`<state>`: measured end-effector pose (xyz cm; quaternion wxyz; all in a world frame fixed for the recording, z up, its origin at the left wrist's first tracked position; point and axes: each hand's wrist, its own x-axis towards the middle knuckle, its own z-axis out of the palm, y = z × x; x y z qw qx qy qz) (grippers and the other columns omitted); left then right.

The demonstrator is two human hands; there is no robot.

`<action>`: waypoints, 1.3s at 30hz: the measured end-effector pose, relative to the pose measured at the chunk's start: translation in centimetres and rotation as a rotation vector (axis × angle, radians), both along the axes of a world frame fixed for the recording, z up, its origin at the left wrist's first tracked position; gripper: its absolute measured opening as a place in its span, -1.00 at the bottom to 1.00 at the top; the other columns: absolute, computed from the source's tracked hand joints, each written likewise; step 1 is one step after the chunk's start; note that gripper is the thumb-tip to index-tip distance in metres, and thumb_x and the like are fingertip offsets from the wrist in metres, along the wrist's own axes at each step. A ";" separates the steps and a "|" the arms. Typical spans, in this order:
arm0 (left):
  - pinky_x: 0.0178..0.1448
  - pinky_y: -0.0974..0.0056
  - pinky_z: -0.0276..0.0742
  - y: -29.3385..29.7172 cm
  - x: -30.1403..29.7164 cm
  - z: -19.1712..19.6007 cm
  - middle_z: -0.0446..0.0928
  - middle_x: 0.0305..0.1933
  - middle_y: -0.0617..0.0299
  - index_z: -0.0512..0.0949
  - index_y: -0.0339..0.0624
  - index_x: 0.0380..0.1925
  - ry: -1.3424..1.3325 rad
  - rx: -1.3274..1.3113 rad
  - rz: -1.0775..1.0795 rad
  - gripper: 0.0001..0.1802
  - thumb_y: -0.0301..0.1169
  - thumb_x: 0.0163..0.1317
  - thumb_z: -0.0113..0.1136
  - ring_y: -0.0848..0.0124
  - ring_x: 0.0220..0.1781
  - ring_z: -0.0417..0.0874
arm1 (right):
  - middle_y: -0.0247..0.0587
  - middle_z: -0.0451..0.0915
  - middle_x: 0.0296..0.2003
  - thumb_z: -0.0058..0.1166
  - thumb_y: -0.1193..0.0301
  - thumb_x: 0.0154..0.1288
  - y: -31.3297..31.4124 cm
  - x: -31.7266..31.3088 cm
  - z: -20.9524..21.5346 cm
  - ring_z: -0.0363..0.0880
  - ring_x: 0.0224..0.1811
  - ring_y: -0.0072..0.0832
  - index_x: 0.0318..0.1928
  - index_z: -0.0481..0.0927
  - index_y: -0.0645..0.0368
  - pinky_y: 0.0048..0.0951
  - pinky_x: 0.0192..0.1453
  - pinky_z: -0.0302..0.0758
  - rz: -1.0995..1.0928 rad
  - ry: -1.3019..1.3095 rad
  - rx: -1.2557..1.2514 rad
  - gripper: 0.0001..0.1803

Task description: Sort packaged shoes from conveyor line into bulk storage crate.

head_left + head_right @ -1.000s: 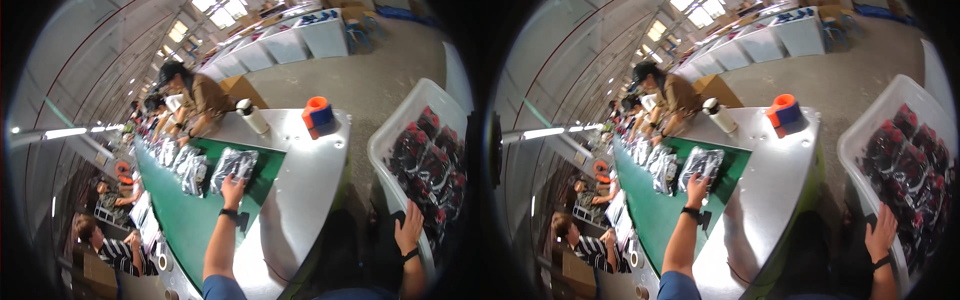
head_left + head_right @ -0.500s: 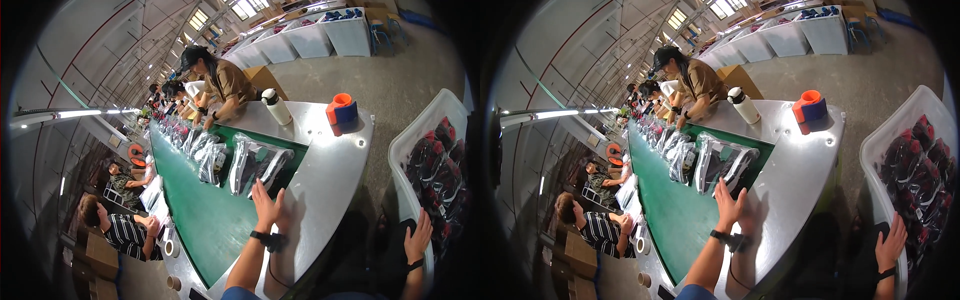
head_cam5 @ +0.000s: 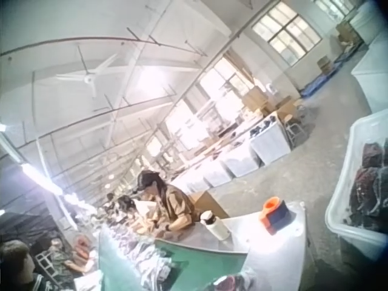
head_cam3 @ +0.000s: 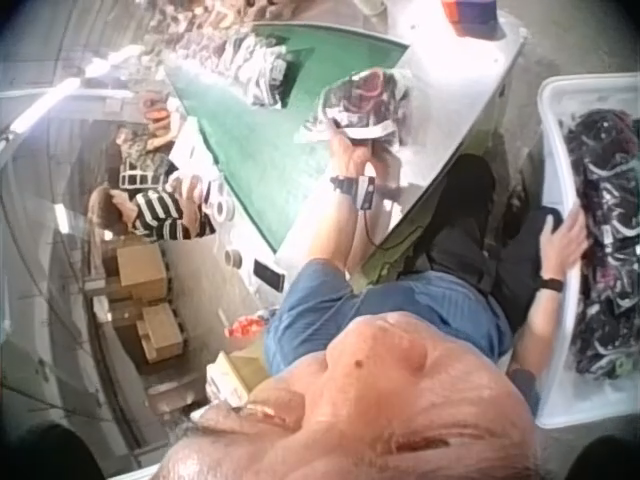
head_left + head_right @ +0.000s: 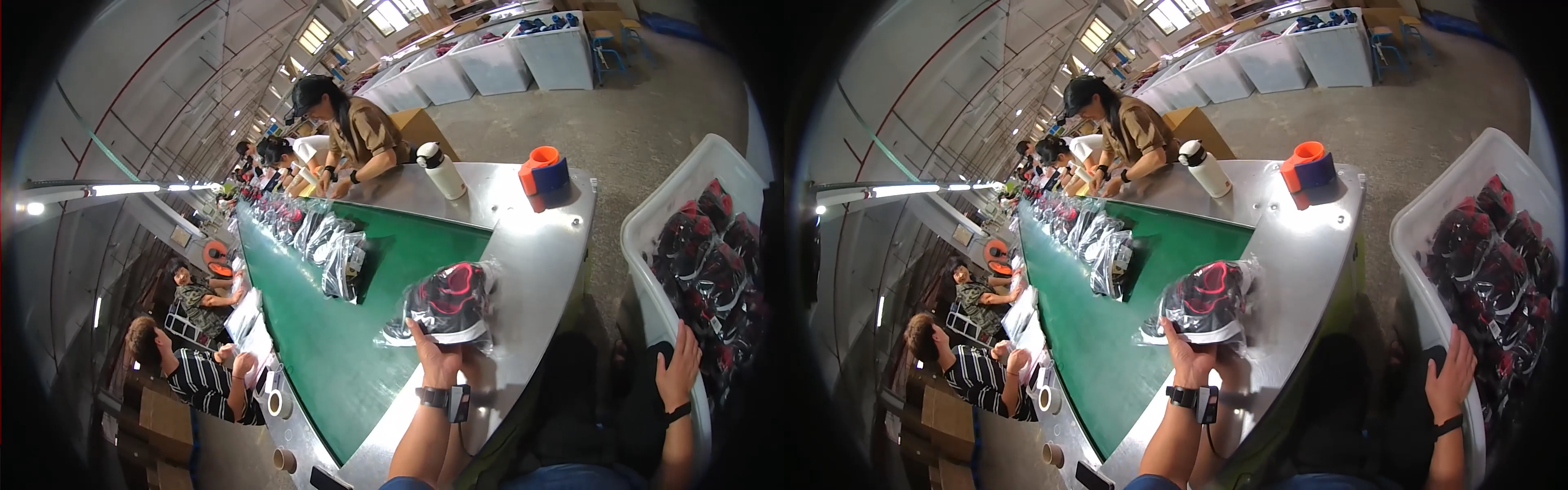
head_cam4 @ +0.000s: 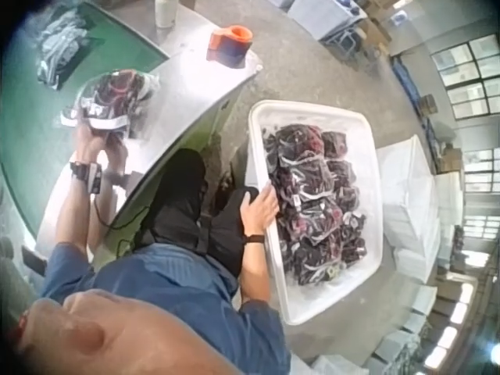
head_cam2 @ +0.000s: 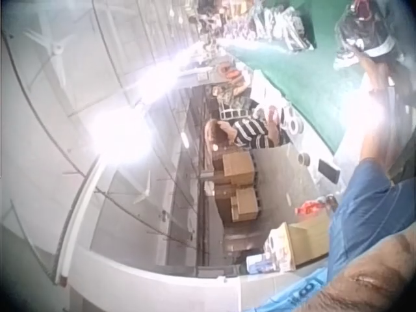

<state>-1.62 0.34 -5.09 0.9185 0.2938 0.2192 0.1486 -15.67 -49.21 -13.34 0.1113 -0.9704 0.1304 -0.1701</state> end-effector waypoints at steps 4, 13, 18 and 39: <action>0.48 -0.26 0.46 0.9 0.4 -0.2 0.51 0.45 0.17 0.46 -0.03 0.42 -0.036 -0.100 -0.130 -0.23 0.29 0.53 -0.14 0.03 0.42 0.55 | 0.08 0.38 0.39 0.38 0.42 0.17 0.1 0.0 1.3 0.34 0.44 0.04 0.58 0.20 0.16 0.01 0.51 0.25 0.026 0.010 0.079 -0.02; 0.55 -0.23 0.42 -8.1 -2.1 3.9 0.41 0.54 0.00 0.33 -0.08 0.53 -0.189 -0.118 -0.490 -0.19 0.23 0.50 -0.05 -0.09 0.49 0.48 | 0.10 0.45 0.36 0.43 0.28 0.16 1.9 0.9 10.1 0.42 0.40 0.09 0.40 0.44 0.24 -0.03 0.49 0.33 0.278 -0.204 0.362 -0.19; 0.55 -0.18 0.42 -16.7 -4.1 4.1 0.41 0.55 0.04 0.32 -0.10 0.53 -0.058 -0.057 -0.677 -0.14 0.29 0.49 -0.06 -0.03 0.49 0.48 | 0.04 0.39 0.41 0.49 -0.05 0.08 5.1 -0.1 17.5 0.34 0.50 -0.01 0.50 0.39 0.08 0.10 0.57 0.21 0.586 -0.257 0.275 0.03; 0.46 -0.01 0.51 -23.8 -6.2 0.1 0.61 0.25 -0.05 0.16 -0.28 0.57 -0.245 0.369 -1.418 -0.30 -0.09 0.64 0.00 0.09 0.33 0.62 | -0.25 0.59 0.08 0.58 0.33 -0.05 -16.3 -25.2 17.8 0.57 0.14 -0.45 0.29 0.51 0.21 -0.38 0.28 0.49 -0.200 -0.152 0.662 -0.16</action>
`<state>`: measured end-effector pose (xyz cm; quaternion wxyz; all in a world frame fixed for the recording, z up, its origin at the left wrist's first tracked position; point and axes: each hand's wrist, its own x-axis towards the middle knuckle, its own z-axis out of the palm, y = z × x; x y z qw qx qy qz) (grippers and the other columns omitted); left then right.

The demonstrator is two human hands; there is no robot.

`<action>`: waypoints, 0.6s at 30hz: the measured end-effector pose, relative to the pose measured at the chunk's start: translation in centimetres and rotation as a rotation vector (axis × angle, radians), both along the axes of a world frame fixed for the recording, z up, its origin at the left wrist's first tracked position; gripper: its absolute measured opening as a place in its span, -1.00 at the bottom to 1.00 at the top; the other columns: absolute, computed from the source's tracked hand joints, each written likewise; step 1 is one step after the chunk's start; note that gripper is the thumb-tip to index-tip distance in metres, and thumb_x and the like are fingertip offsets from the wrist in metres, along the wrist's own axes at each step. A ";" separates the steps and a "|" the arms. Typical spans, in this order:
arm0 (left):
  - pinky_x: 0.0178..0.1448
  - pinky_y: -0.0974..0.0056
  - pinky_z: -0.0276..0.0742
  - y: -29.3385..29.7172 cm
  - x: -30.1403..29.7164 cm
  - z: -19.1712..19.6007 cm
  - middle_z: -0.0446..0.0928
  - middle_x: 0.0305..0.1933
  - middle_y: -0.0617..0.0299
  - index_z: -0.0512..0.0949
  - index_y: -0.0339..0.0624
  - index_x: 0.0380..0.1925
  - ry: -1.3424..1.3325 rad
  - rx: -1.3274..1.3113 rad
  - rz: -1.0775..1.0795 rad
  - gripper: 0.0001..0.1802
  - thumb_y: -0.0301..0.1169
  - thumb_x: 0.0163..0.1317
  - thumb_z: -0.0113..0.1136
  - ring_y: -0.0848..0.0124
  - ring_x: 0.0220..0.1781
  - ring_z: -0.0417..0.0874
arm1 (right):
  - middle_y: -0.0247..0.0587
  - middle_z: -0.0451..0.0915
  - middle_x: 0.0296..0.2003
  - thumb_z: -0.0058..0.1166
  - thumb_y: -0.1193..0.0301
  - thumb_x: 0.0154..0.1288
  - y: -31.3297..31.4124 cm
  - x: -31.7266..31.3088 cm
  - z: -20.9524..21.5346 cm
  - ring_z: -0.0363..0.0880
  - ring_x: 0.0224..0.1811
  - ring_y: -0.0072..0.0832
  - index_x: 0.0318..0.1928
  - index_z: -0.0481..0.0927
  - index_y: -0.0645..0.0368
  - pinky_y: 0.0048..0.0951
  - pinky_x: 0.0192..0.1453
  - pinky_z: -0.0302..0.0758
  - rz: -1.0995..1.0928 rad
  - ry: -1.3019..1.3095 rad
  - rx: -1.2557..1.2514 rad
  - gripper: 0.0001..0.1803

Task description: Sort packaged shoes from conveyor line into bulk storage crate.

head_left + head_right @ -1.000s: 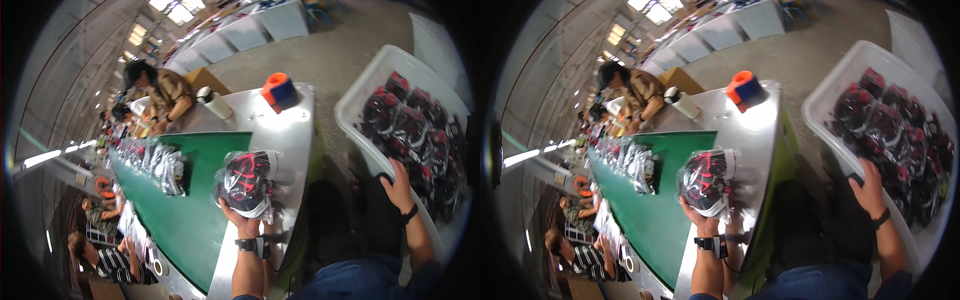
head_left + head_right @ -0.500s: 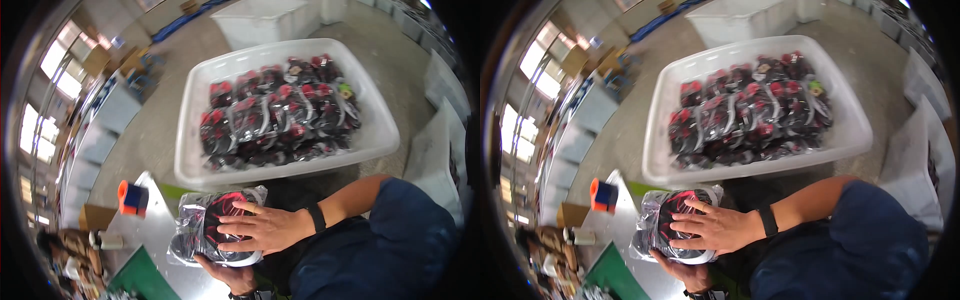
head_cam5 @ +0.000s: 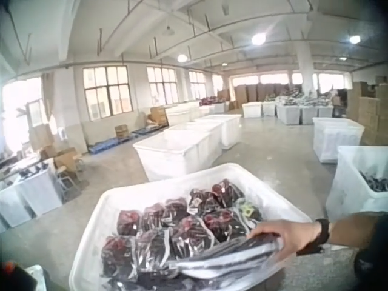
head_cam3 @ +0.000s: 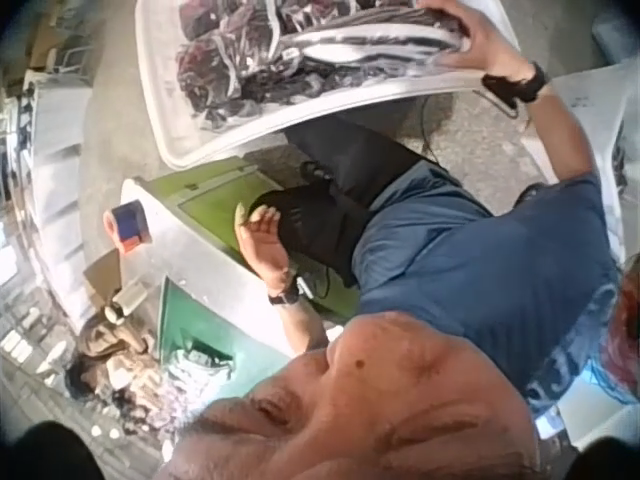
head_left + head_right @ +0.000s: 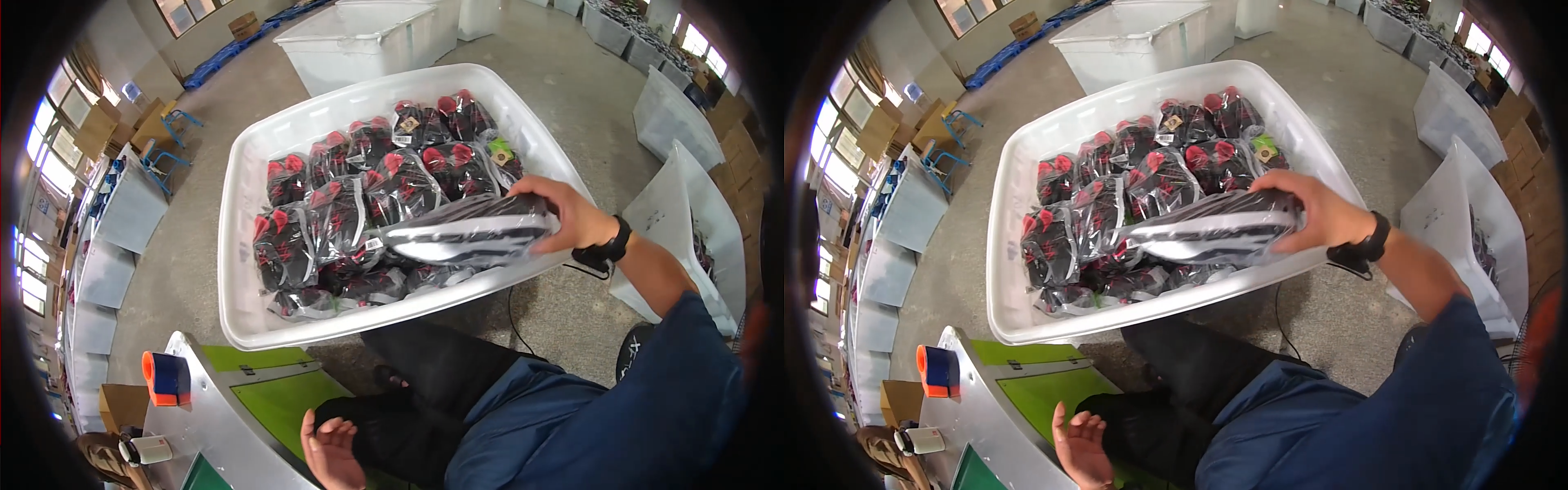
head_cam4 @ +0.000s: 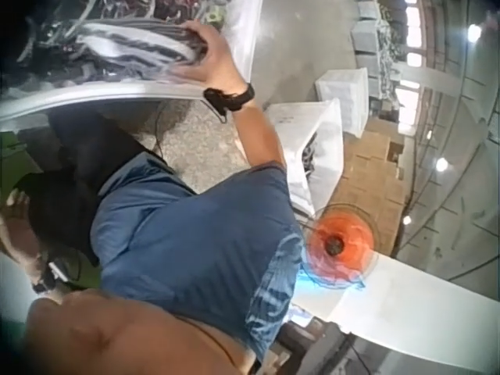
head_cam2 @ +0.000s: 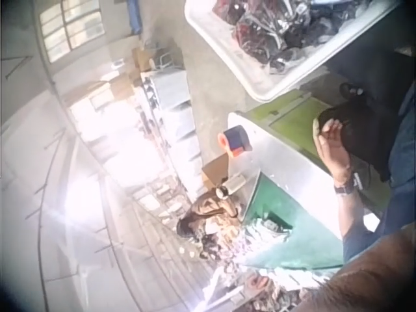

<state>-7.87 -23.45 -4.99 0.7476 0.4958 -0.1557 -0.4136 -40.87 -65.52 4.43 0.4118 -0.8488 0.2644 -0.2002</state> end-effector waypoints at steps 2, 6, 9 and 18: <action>0.46 -0.01 0.51 2.1 1.2 -1.5 0.60 0.27 -0.04 0.18 -0.27 0.57 -0.042 0.011 0.018 -0.28 -0.06 0.62 0.03 0.09 0.32 0.63 | -0.34 0.61 0.05 0.56 0.38 -0.03 -1.2 -2.5 0.1 0.56 0.07 -0.58 0.32 0.51 0.23 -0.46 0.23 0.50 -0.102 0.039 0.181 -0.16; 0.43 0.01 0.53 3.2 2.5 -1.0 0.61 0.26 -0.02 0.27 -0.26 0.54 -0.011 0.093 0.100 -0.32 -0.08 0.61 0.05 0.10 0.28 0.65 | -0.26 0.64 -0.01 0.55 0.30 -0.07 -3.5 -5.8 0.7 0.60 0.06 -0.51 0.24 0.57 0.28 -0.44 0.18 0.51 -0.090 0.083 0.128 -0.20; 0.39 0.01 0.55 3.2 3.0 -1.0 0.64 0.21 0.00 0.31 -0.26 0.51 -0.031 0.119 0.141 -0.37 -0.12 0.61 0.04 0.11 0.23 0.68 | -0.16 0.65 0.01 0.54 0.25 -0.10 -4.8 -6.2 2.3 0.63 0.05 -0.39 0.23 0.57 0.29 -0.38 0.19 0.52 0.059 0.240 -0.109 -0.18; 0.37 0.01 0.56 3.6 3.3 -1.9 0.65 0.21 -0.01 0.34 -0.27 0.49 -0.004 0.192 0.156 -0.39 -0.17 0.59 0.09 0.11 0.22 0.67 | -0.06 0.59 0.09 0.47 0.39 -0.14 -6.9 -8.0 -2.4 0.55 0.19 -0.02 0.16 0.57 0.13 -0.12 0.31 0.46 0.152 0.503 -0.313 -0.28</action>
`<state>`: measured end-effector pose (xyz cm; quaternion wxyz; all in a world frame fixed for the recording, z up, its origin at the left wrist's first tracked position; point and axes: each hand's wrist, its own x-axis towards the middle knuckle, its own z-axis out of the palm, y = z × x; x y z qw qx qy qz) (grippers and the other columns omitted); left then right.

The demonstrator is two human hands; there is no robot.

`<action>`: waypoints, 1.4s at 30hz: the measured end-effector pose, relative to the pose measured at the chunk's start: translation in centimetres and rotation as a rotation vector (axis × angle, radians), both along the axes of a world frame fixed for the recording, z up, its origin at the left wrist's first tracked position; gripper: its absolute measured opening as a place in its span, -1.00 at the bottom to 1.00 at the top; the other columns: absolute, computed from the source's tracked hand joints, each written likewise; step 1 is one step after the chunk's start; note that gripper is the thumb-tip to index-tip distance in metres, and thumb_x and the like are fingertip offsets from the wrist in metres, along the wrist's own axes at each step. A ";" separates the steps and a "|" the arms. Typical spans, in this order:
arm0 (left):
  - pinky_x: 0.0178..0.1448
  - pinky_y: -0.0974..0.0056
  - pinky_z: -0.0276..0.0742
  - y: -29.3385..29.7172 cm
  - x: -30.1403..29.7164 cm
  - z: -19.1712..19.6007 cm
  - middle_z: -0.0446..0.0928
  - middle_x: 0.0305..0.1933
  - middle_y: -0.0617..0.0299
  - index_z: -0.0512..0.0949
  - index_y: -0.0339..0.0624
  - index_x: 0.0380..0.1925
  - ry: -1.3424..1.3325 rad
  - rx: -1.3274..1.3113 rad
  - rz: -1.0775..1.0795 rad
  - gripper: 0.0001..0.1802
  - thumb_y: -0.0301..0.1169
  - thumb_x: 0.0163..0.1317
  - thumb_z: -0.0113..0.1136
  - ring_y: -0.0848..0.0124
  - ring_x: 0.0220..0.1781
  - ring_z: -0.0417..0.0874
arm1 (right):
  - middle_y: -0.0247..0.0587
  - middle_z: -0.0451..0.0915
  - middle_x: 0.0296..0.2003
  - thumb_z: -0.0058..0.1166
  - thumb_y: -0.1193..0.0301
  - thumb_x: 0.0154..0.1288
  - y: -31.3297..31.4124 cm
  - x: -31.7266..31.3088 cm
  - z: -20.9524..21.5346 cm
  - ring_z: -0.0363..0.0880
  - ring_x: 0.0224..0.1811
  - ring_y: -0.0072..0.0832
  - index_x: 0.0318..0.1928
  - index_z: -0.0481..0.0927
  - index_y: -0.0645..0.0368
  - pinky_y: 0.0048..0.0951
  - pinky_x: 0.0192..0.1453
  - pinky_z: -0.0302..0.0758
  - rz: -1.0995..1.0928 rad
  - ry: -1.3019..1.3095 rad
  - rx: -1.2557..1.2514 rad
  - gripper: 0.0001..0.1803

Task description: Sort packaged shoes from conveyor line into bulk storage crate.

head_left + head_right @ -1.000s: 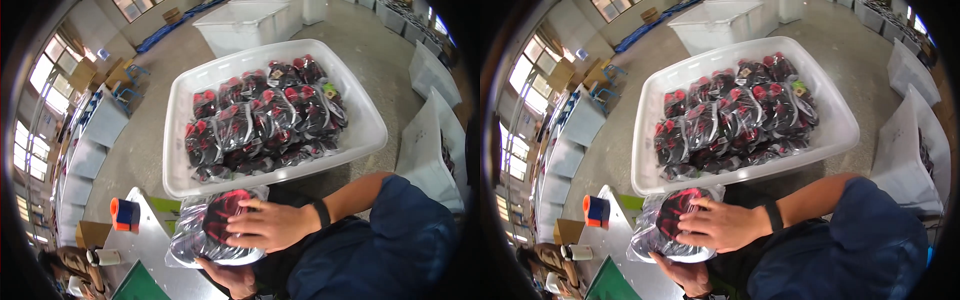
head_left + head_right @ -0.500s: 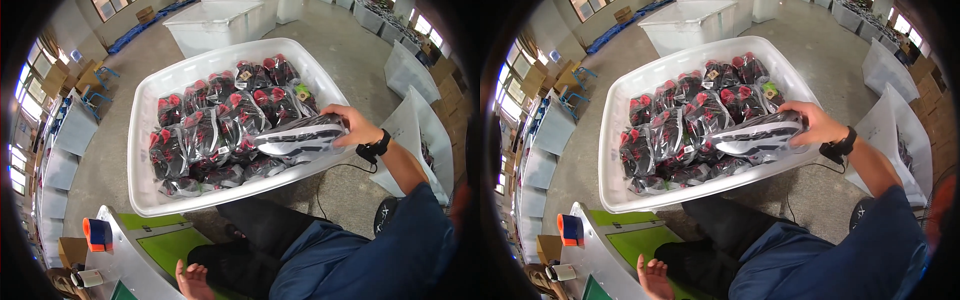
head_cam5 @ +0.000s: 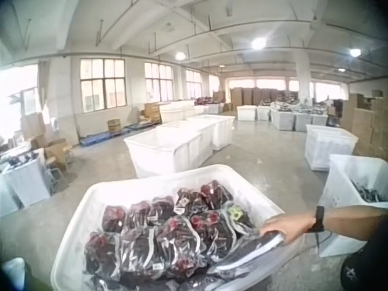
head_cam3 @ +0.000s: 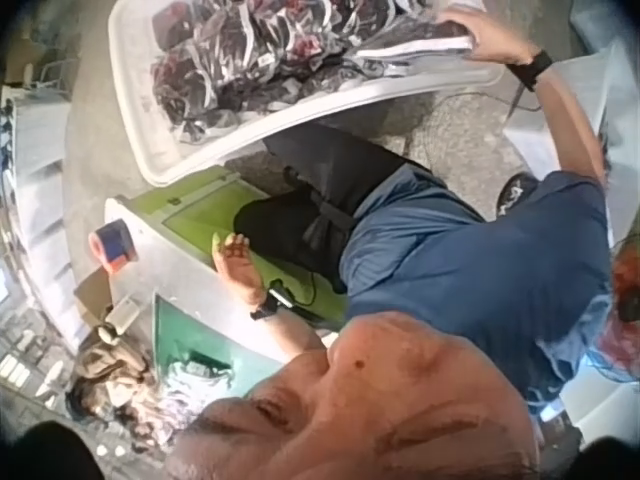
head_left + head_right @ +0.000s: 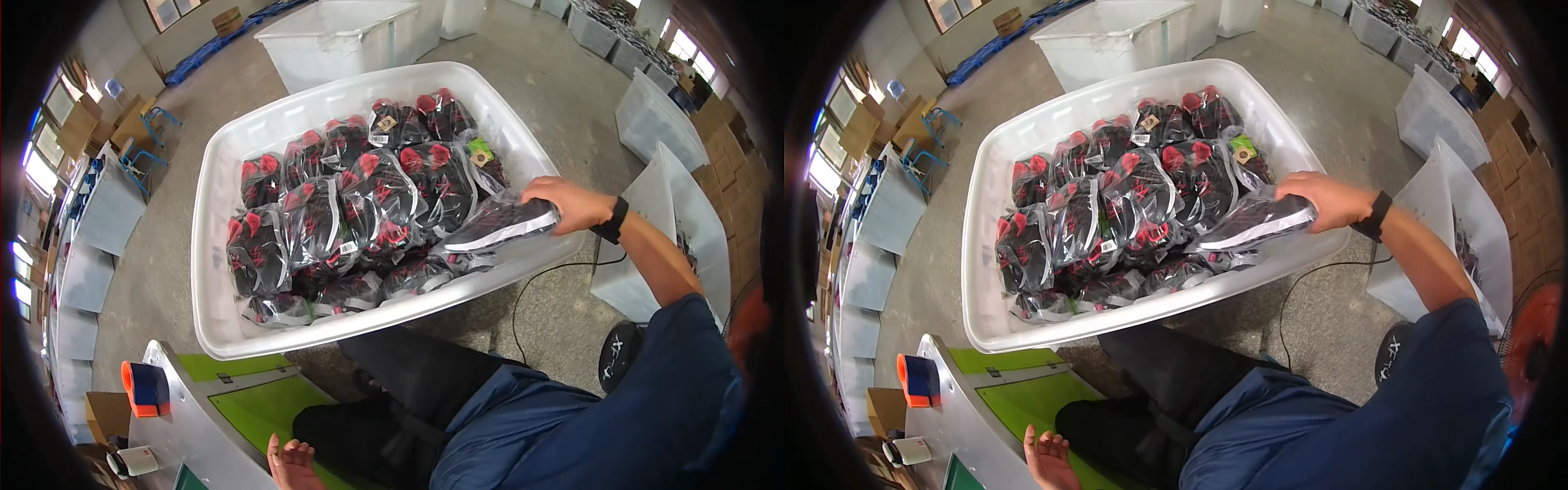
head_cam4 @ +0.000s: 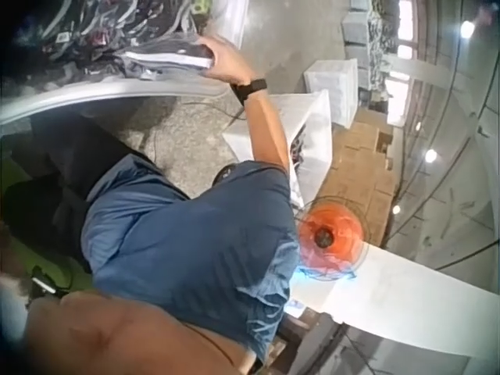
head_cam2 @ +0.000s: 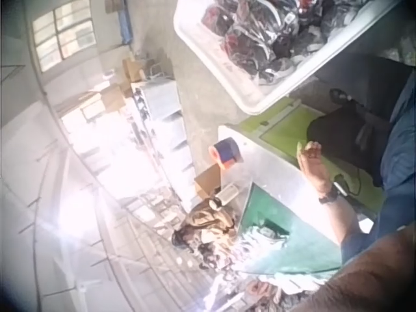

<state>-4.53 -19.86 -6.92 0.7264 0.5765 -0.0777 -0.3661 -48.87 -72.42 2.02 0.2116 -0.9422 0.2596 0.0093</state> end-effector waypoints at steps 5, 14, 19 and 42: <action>0.40 0.01 0.54 1.0 1.0 -1.1 0.64 0.23 -0.01 0.34 -0.28 0.50 0.026 -0.115 -0.069 -0.38 -0.16 0.60 0.06 0.08 0.26 0.65 | -0.12 0.56 0.12 0.52 0.37 -0.19 -1.4 -3.1 -8.6 0.55 0.19 -0.08 0.16 0.56 0.03 -0.12 0.29 0.47 0.019 0.254 -0.134 -0.24; 0.39 0.02 0.54 0.9 0.7 -1.5 0.63 0.23 -0.01 0.38 -0.28 0.47 -0.075 -0.147 -0.129 -0.38 -0.17 0.56 0.14 0.10 0.25 0.65 | -0.07 0.64 -0.14 0.52 -0.10 0.02 -3.3 -1.6 -9.2 0.62 -0.06 -0.06 0.03 0.62 0.21 -0.14 0.03 0.53 -0.060 0.315 0.076 -0.26; 0.38 0.02 0.54 0.5 0.9 -0.9 0.64 0.23 -0.01 0.39 -0.29 0.46 0.083 -0.092 -0.058 -0.43 -0.18 0.60 0.06 0.11 0.25 0.65 | -0.04 0.63 -0.17 0.59 -0.05 -0.09 -3.0 -1.7 -12.0 0.62 -0.11 -0.02 -0.10 0.57 0.24 -0.10 -0.03 0.53 -0.160 0.320 -0.004 -0.27; 0.46 -0.01 0.48 1.9 1.9 -3.1 0.49 0.38 -0.05 0.25 -0.36 0.53 0.016 -0.063 -0.054 0.40 0.06 -0.25 0.82 0.02 0.38 0.56 | -0.07 0.80 -0.16 0.61 0.12 -0.10 -5.0 0.0 -19.4 0.79 -0.02 -0.05 -0.09 0.76 0.12 0.04 0.08 0.64 0.001 0.868 -0.219 -0.44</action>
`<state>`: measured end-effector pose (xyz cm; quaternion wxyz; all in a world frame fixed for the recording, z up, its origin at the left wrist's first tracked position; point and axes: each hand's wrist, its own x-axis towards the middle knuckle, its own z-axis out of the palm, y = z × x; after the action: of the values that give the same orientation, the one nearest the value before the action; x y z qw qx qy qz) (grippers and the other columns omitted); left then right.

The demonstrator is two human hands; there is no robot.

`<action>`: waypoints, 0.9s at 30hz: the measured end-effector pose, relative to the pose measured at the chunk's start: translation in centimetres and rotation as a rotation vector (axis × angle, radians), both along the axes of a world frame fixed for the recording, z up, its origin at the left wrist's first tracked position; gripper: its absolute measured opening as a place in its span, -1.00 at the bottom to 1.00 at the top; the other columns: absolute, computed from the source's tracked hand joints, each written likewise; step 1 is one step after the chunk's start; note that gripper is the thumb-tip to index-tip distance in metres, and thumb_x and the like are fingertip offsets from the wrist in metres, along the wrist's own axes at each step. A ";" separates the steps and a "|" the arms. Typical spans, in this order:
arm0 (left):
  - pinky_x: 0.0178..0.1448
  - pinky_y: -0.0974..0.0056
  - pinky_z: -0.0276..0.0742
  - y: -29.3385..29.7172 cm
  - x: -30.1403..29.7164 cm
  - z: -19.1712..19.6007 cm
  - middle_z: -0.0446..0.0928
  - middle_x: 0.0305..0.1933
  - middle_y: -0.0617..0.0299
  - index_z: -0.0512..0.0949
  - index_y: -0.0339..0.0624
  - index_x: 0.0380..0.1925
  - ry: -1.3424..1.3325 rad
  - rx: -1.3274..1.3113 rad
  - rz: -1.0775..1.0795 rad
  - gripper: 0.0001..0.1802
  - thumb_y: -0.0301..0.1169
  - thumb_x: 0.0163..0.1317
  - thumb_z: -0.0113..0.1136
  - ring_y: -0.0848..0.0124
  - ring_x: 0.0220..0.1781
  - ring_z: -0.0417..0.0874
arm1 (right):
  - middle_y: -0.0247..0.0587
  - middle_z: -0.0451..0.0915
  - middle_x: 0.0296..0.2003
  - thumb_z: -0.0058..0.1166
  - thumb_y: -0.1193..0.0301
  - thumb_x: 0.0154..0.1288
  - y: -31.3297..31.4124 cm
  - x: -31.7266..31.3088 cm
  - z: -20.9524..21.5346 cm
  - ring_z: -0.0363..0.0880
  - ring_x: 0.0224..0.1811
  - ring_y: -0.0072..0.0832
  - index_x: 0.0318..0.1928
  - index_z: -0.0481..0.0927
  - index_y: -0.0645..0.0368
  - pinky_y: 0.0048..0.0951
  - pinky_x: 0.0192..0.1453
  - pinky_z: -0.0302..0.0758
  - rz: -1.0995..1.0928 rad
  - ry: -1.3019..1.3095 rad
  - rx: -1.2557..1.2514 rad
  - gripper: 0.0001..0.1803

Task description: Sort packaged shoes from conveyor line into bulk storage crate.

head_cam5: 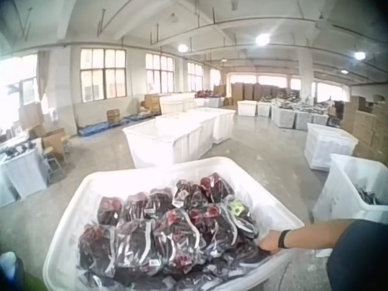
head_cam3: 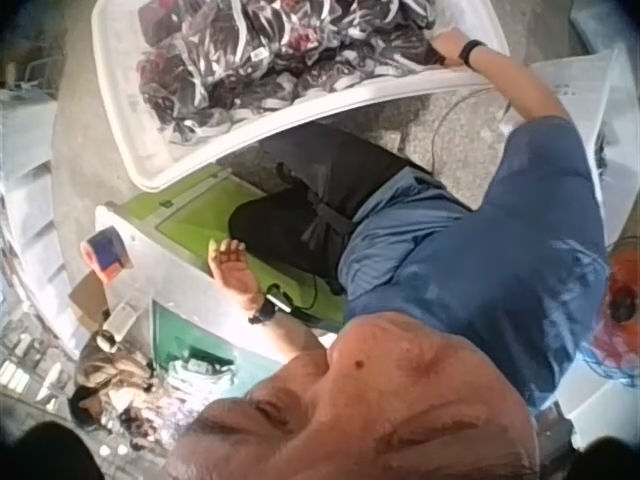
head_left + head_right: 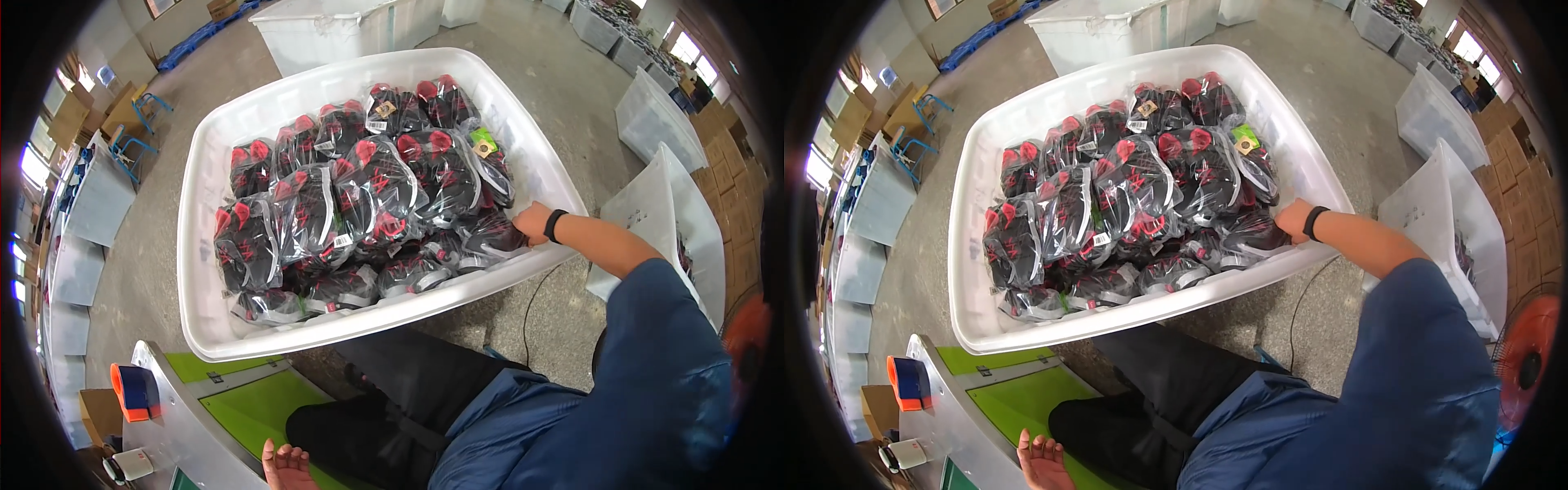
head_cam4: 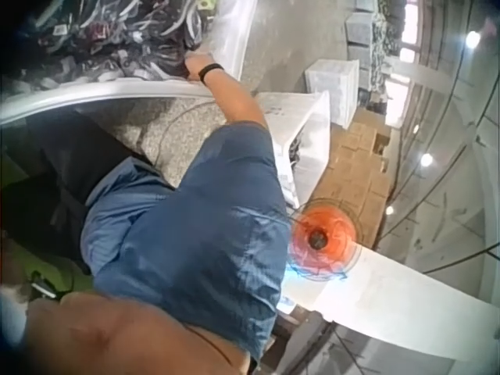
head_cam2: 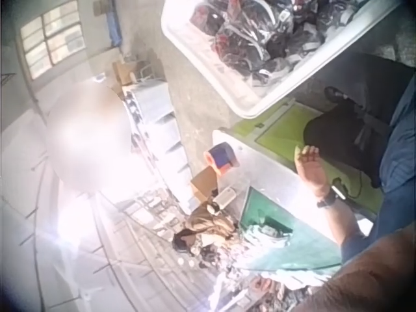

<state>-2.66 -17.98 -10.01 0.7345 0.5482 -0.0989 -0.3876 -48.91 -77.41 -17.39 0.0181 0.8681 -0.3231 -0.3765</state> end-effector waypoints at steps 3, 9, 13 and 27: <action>0.45 -0.02 0.48 -0.1 0.2 0.1 0.51 0.37 -0.06 0.27 -0.35 0.52 -0.047 -0.056 -0.059 0.33 0.04 -0.17 0.79 0.02 0.37 0.56 | -0.09 0.81 -0.21 0.60 0.18 -0.12 -1.5 0.5 -1.7 0.80 -0.05 -0.08 -0.16 0.80 0.09 -0.04 0.02 0.68 0.029 0.071 0.024 -0.53; 0.45 -0.03 0.48 -0.9 0.0 0.1 0.56 0.32 -0.06 0.33 -0.33 0.49 0.080 0.087 0.050 0.00 -0.05 0.19 0.57 0.02 0.33 0.59 | -0.01 0.81 -0.18 0.57 0.12 -0.12 -3.1 1.2 0.1 0.79 -0.04 -0.05 -0.11 0.80 0.19 -0.08 0.04 0.68 -0.168 0.046 0.223 -0.44; 0.41 -0.02 0.51 -1.7 0.2 -0.5 0.62 0.25 -0.01 0.41 -0.28 0.43 0.109 0.024 0.001 -0.32 -0.10 0.47 0.28 0.08 0.27 0.64 | 0.28 0.61 0.19 0.54 -0.15 0.00 -2.8 0.2 1.0 0.63 0.24 0.03 0.22 0.55 0.39 -0.10 0.26 0.56 -0.411 -0.460 0.532 -0.01; 0.40 -0.02 0.50 -1.9 -0.1 -0.3 0.65 0.20 0.02 0.47 -0.25 0.39 0.208 0.065 0.081 -0.46 -0.13 0.59 0.09 0.11 0.23 0.65 | 0.00 0.68 -0.04 0.41 -0.14 0.13 0.3 6.4 2.5 0.68 0.01 0.02 0.04 0.64 0.18 -0.03 0.03 0.59 -0.184 -0.269 0.377 -0.29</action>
<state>-2.74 -19.90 -10.29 0.7377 0.5320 0.0127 -0.4155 -42.55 -77.13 -14.92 -0.2217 0.8654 -0.3243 -0.3111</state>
